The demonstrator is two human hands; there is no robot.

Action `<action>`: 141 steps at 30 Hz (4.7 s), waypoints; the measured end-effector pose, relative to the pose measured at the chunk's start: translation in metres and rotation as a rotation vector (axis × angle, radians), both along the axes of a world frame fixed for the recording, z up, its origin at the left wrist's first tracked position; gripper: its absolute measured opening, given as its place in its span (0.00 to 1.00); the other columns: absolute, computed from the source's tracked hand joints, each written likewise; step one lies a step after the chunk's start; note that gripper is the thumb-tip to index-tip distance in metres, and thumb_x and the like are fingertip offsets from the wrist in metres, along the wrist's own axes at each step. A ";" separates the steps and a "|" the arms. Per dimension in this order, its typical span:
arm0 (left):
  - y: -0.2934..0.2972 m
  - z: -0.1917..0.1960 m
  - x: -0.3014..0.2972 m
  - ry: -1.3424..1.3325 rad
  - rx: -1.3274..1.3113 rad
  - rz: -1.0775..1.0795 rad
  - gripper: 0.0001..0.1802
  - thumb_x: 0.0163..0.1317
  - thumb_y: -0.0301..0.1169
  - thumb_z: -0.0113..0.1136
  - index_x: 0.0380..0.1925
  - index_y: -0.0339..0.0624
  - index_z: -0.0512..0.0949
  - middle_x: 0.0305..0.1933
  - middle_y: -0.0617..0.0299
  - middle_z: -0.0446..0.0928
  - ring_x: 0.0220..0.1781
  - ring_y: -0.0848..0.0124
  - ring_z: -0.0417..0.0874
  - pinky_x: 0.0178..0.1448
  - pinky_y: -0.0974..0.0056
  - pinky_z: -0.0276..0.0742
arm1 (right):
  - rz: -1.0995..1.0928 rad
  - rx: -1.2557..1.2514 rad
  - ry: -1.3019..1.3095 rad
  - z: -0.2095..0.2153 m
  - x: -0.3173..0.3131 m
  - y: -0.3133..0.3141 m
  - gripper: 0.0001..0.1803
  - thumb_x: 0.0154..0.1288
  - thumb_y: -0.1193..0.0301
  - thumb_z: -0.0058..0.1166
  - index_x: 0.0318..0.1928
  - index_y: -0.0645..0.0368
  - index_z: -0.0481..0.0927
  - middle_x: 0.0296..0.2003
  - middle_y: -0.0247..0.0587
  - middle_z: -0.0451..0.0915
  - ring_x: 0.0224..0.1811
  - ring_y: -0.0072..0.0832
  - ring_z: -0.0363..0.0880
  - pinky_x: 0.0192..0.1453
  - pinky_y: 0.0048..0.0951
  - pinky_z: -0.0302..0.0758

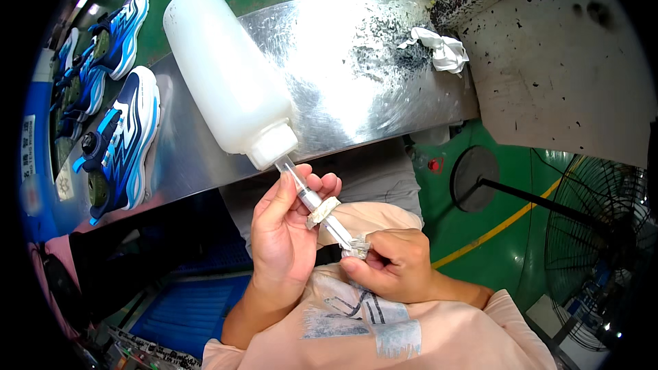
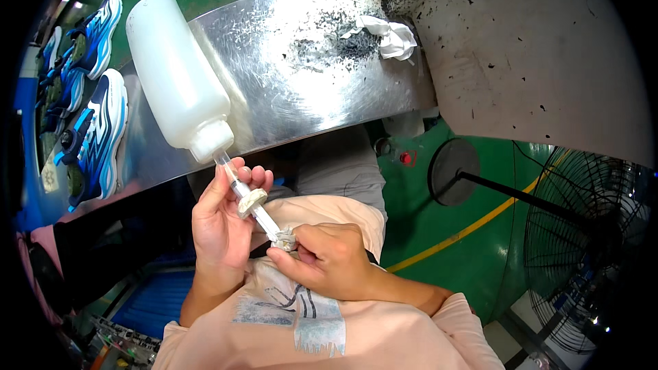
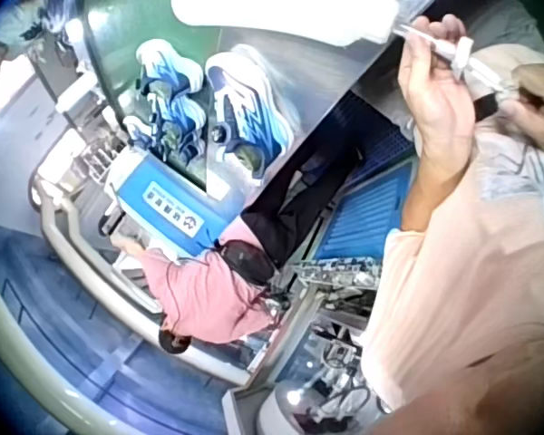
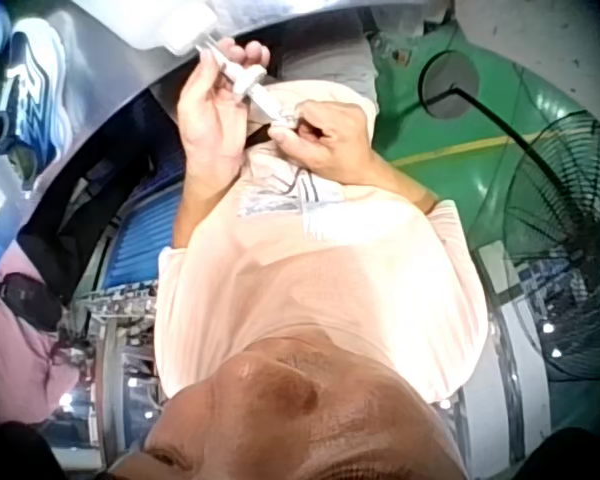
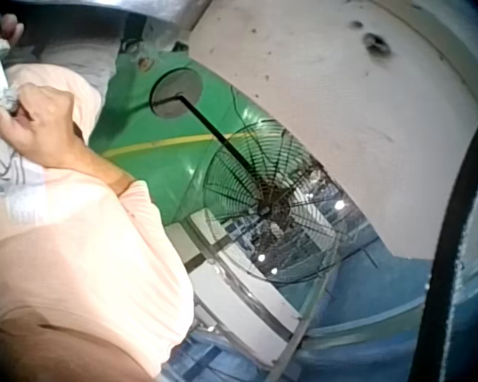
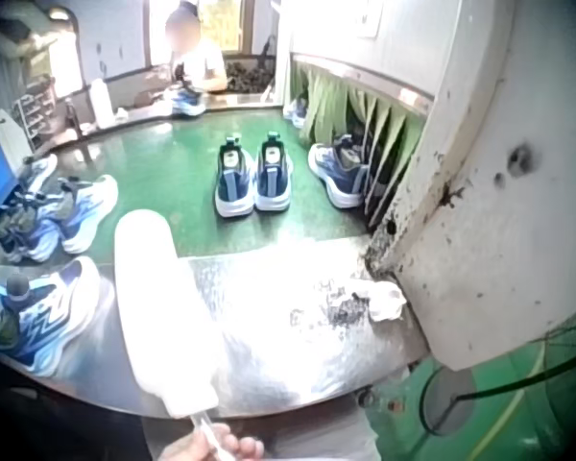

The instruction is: The person uses a syringe to apply glue to the seams of blue and white sneakers on a factory assembly line. They handle the shoes one at a time, applying the adhesive to the side and heel areas, then placing the finished shoes on a metal table. The person also refills the syringe from a larger container during the process.

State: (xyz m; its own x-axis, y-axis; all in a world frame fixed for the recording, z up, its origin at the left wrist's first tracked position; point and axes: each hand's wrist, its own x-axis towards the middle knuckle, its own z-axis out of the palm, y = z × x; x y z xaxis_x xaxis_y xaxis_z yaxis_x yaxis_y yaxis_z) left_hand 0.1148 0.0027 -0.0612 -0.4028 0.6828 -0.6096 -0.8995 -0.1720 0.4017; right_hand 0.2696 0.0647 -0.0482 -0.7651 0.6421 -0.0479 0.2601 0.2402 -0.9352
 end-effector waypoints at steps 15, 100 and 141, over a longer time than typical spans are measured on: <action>-0.002 -0.005 0.000 -0.002 0.048 0.014 0.15 0.71 0.35 0.49 0.45 0.35 0.77 0.38 0.55 0.82 0.49 0.60 0.82 0.66 0.51 0.71 | 0.030 0.011 0.019 0.004 0.011 0.000 0.22 0.50 0.71 0.69 0.15 0.56 0.64 0.11 0.34 0.66 0.11 0.28 0.65 0.15 0.28 0.59; 0.196 0.066 0.145 2.297 0.187 0.206 0.40 0.47 0.31 0.77 0.54 0.18 0.67 0.47 0.42 0.80 0.44 0.57 0.83 0.47 0.57 0.81 | -0.799 0.021 -0.919 -0.462 0.306 0.204 0.30 0.48 0.65 0.67 0.55 0.47 0.74 0.42 0.43 0.78 0.44 0.41 0.80 0.45 0.40 0.78; 0.176 -0.021 -0.033 0.872 0.105 -0.631 0.07 0.65 0.27 0.57 0.36 0.33 0.79 0.33 0.58 0.81 0.34 0.70 0.85 0.33 0.72 0.76 | -0.487 0.135 0.140 -0.023 -0.032 0.182 0.13 0.56 0.67 0.61 0.40 0.61 0.82 0.31 0.49 0.82 0.33 0.42 0.81 0.37 0.36 0.75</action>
